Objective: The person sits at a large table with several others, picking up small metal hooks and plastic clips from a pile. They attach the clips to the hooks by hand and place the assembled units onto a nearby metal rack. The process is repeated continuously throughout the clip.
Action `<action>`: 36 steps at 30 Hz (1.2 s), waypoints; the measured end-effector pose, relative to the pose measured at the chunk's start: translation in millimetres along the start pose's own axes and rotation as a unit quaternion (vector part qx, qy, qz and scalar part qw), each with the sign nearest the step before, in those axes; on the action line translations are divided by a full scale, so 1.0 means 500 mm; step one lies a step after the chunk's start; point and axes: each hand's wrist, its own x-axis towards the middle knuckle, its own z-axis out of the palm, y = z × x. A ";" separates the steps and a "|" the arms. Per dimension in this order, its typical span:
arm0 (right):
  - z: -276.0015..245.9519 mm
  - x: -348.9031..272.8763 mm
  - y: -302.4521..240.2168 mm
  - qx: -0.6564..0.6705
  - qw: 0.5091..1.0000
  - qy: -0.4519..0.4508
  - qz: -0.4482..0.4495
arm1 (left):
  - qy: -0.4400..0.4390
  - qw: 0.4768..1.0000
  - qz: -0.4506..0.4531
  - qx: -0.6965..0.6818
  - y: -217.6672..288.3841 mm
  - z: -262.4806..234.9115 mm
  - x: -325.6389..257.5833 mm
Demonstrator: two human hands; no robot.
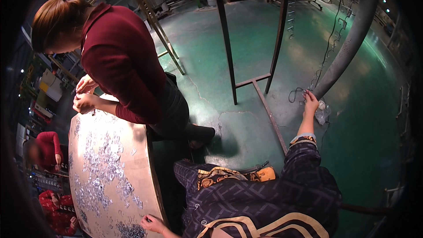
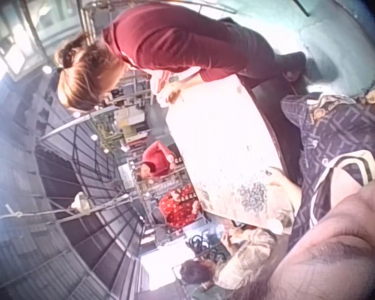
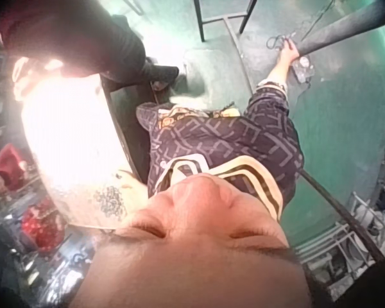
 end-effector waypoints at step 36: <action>0.545 -0.816 -0.263 -0.003 0.590 -0.791 0.162 | 0.014 0.998 -0.050 -0.026 0.105 -0.083 0.070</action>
